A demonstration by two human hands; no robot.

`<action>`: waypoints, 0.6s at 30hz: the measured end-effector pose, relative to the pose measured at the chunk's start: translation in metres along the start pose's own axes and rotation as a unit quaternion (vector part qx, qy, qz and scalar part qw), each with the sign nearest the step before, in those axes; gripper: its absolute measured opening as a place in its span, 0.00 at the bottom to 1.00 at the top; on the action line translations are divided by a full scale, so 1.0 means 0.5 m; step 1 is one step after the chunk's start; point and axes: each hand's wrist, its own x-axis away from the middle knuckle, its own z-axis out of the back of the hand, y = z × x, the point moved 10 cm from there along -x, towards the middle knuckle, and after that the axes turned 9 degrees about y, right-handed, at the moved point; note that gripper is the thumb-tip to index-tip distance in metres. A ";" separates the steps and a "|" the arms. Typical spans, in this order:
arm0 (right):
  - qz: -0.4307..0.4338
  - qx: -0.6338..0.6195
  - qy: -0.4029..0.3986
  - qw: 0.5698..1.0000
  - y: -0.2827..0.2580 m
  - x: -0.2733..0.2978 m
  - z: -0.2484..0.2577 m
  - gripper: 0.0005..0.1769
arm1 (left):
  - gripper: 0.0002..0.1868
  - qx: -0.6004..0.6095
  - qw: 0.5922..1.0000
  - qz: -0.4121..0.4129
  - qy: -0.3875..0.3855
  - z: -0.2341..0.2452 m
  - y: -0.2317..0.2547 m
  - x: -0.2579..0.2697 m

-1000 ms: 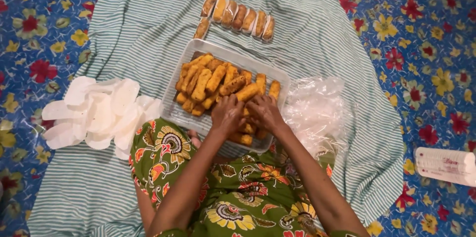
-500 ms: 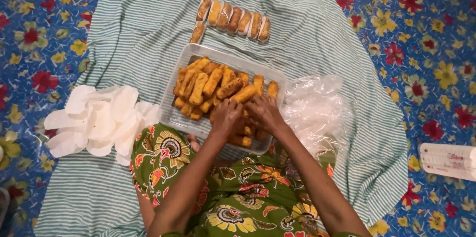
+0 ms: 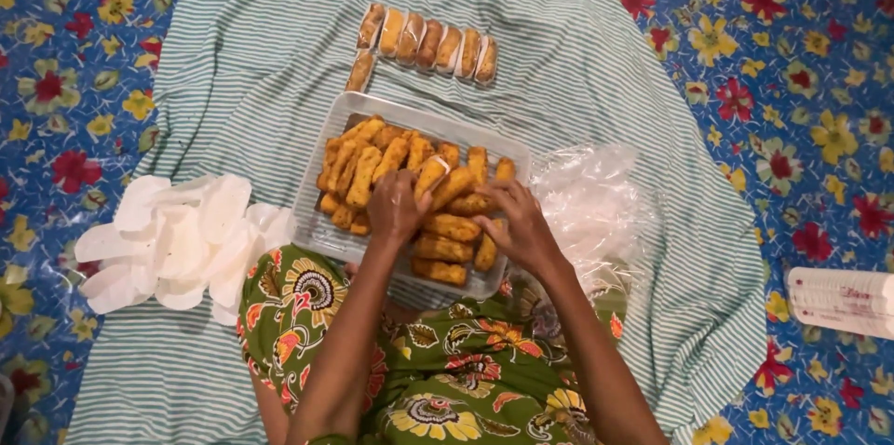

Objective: Wrapping individual pieces of fried food in small paper slips and arranging them on a mat.

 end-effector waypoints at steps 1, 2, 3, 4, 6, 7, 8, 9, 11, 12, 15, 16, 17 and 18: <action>0.000 0.000 0.000 1.000 -0.002 0.014 0.009 0.28 | 0.18 0.000 1.000 0.000 0.000 0.001 0.004 -0.002; -0.004 -0.038 0.006 0.999 -0.005 0.029 0.020 0.26 | 0.18 -0.003 1.000 0.003 0.006 0.004 0.006 -0.002; -0.007 -0.075 0.012 0.997 -0.008 0.043 0.032 0.23 | 0.18 -0.006 1.000 0.005 0.011 0.007 0.008 -0.002; -0.008 -0.076 0.012 0.997 -0.007 0.057 0.034 0.23 | 0.18 -0.007 1.000 0.005 0.011 0.011 0.011 0.000; -0.032 -0.103 0.014 0.994 0.003 0.084 0.040 0.22 | 0.18 0.002 1.000 0.018 -0.001 0.014 0.011 0.005; -0.032 -0.103 0.014 0.994 0.006 0.095 0.044 0.22 | 0.18 0.001 1.000 0.018 -0.002 0.010 0.009 0.007; -0.037 -0.108 0.019 0.993 0.009 0.107 0.048 0.22 | 0.17 0.016 1.000 0.025 -0.006 0.004 0.004 0.010; -0.041 -0.113 0.023 0.993 0.013 0.120 0.052 0.22 | 0.16 0.031 0.999 0.031 -0.010 -0.001 -0.001 0.013; -0.038 -0.118 0.030 0.992 0.014 0.133 0.059 0.22 | 0.15 0.049 0.998 0.035 -0.010 0.006 0.004 0.015; -0.034 -0.121 0.036 0.991 0.014 0.138 0.065 0.22 | 0.14 0.069 0.997 0.038 -0.009 0.010 0.008 0.014; -0.034 -0.126 0.040 0.991 0.002 0.144 0.076 0.21 | 0.17 0.072 0.997 0.041 0.000 -0.008 0.002 0.017; -0.035 -0.125 0.042 0.991 0.003 0.146 0.078 0.21 | 0.17 0.073 0.997 0.039 -0.001 -0.010 0.004 0.017; -0.034 -0.129 0.042 0.990 0.002 0.149 0.078 0.21 | 0.17 0.055 0.998 0.030 0.001 -0.011 0.007 0.017; -0.033 -0.133 0.043 0.990 0.001 0.150 0.079 0.21 | 0.18 0.037 0.999 0.022 0.004 -0.010 0.009 0.016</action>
